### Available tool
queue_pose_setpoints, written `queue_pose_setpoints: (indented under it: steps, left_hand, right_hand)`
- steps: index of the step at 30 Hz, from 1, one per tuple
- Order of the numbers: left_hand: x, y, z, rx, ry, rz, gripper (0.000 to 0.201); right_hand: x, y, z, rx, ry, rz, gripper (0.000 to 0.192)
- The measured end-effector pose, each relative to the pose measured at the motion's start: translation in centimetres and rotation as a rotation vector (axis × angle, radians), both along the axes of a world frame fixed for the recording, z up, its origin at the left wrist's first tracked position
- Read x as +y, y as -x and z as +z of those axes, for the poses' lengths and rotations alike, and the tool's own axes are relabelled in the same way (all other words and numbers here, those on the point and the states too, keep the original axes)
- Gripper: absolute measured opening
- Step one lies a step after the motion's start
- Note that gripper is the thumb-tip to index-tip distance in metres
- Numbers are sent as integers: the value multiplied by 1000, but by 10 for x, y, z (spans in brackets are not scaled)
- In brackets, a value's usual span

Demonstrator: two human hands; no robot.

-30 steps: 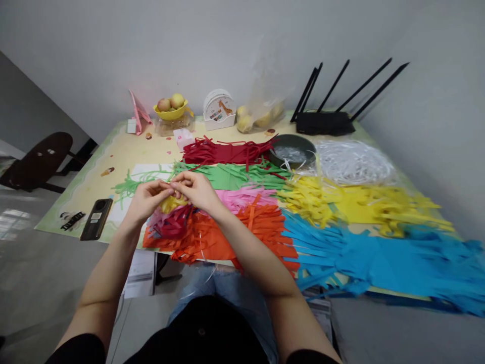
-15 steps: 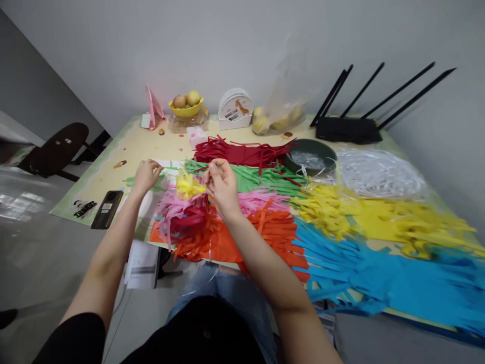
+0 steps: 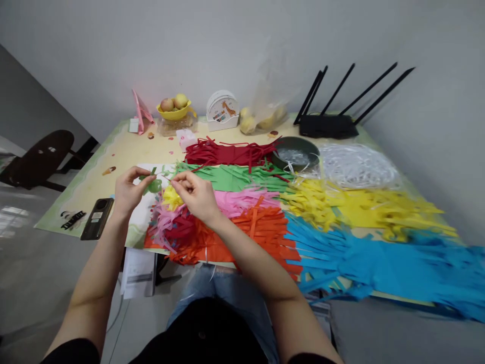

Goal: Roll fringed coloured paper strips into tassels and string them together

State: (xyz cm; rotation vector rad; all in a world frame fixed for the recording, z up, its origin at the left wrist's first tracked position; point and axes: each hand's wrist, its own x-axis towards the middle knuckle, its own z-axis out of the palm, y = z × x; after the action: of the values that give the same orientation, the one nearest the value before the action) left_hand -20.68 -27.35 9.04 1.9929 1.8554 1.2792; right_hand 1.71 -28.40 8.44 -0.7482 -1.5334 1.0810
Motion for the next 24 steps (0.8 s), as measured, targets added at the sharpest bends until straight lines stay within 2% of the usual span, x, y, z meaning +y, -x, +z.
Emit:
queue_pose_setpoints:
  steps: [2, 4, 7, 13, 17, 20, 22, 24]
  left_hand:
    - [-19, -20, 10, -174, -59, -99, 16]
    - [-31, -35, 16, -252, -67, -151, 20]
    - [-39, -46, 20, -254, -83, -177, 17]
    - [-42, -51, 18, -241, -136, -154, 16]
    - [-44, -53, 18, -191, -178, -114, 13]
    - [-48, -56, 20, -84, -231, -84, 10]
    - [-51, -60, 21, 41, -274, -68, 8]
    - [-53, -64, 22, 174, -294, -72, 6]
  right_hand:
    - [-7, 2, 4, -50, -64, -22, 21]
    - [-12, 3, 7, -73, -102, -43, 20]
    - [-15, 2, 10, -94, -122, -81, 19]
    - [-15, -2, 12, -111, -110, -104, 19]
    - [-17, -3, 14, -90, -78, -90, 19]
    - [-16, -3, 14, -74, -29, -77, 22]
    - [-13, -2, 12, -21, 41, -17, 24]
    - [-7, -1, 9, 88, 149, 116, 36]
